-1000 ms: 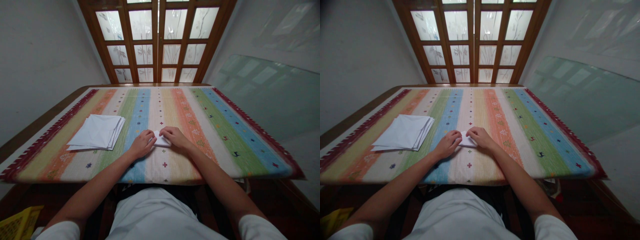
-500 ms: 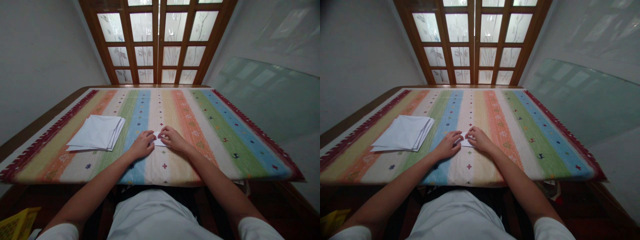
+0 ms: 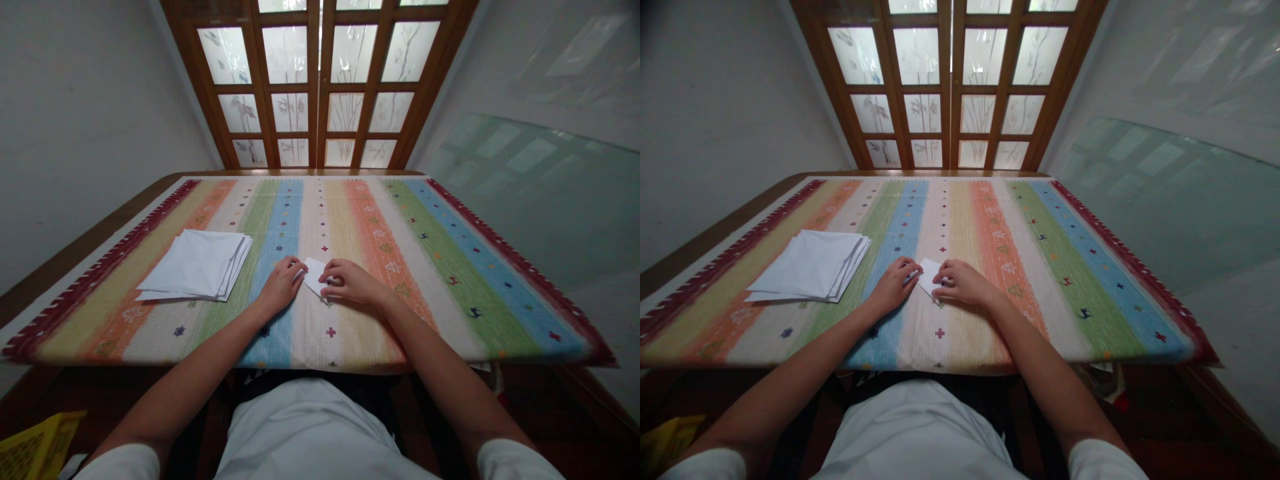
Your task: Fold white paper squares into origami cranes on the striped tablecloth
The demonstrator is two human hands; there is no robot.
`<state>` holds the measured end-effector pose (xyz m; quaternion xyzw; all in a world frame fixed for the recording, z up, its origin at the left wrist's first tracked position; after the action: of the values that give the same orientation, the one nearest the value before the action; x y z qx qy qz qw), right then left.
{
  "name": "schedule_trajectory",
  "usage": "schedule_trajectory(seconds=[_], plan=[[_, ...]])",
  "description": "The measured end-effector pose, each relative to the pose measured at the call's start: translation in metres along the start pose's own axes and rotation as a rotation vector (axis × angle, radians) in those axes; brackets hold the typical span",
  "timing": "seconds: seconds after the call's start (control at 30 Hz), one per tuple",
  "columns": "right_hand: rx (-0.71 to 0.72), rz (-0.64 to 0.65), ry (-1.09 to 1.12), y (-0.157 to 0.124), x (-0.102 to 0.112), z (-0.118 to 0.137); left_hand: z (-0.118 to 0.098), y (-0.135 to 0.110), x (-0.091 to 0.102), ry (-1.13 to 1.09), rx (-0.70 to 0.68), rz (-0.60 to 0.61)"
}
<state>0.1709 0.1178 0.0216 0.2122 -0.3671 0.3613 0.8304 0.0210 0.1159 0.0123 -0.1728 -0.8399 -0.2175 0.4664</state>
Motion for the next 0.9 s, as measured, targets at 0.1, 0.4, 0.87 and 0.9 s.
schedule_trajectory(seconds=[0.1, 0.4, 0.87, 0.9], plan=[[0.074, -0.004, -0.013, 0.000, 0.001, 0.010, -0.004, 0.002, -0.004, -0.056, -0.047, 0.059], [0.008, -0.002, 0.070, -0.001, 0.009, -0.010, -0.020, -0.001, 0.000, -0.081, -0.114, 0.108], [-0.105, -0.039, 0.236, -0.004, 0.012, -0.028, -0.014, 0.003, 0.001, -0.114, -0.068, 0.090], [-0.107, -0.041, 0.235, -0.004, 0.013, -0.028, -0.013, 0.004, 0.001, -0.117, -0.060, 0.086]])
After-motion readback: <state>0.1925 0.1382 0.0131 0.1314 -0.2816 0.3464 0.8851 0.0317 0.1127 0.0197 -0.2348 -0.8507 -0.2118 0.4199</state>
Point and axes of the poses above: each hand's wrist, its own y-axis towards the middle knuckle, its own x-axis out of the back of the hand, z = x × y, the point moved 10 cm from there along y, towards the middle knuckle, and after that the axes turned 10 degrees about z, right-handed, at the moved point
